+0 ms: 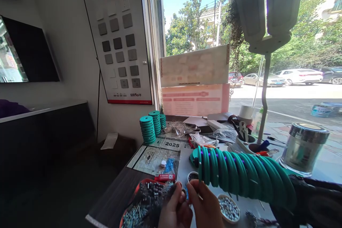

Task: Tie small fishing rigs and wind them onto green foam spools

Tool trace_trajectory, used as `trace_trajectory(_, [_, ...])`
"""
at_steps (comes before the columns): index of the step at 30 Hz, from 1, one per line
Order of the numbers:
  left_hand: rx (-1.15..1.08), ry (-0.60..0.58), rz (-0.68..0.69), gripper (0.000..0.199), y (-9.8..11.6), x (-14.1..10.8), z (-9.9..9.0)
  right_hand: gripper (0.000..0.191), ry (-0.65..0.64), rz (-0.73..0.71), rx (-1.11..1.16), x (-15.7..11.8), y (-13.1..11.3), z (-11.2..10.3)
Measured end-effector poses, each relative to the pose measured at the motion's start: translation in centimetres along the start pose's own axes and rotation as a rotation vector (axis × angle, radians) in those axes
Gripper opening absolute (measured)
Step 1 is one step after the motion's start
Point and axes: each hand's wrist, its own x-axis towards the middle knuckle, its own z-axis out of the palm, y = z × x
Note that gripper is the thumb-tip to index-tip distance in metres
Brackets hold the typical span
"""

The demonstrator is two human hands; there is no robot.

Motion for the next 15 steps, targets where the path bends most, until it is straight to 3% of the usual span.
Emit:
trace_trajectory(4, [0.141, 0.036, 0.212, 0.026, -0.76, 0.66, -0.76, 0.027, -0.003, -0.034, -0.042, 0.08, 0.35, -0.01])
trace_trajectory(8, [0.253, 0.001, 0.417, 0.04, -1.12, 0.9, -0.84, 0.027, -0.006, -0.042, -0.054, 0.16, 0.31, -0.09])
trace_trajectory(11, [0.344, 0.008, 0.582, 0.038, -1.06, 0.79, -0.59, 0.027, -0.009, -0.042, -0.041, 0.17, 0.19, -0.18])
trace_trajectory(15, [0.431, 0.127, 0.737, 0.032, -0.79, 0.18, -0.29, 0.026, -0.094, -0.033, -0.011, 0.07, 0.13, -0.26])
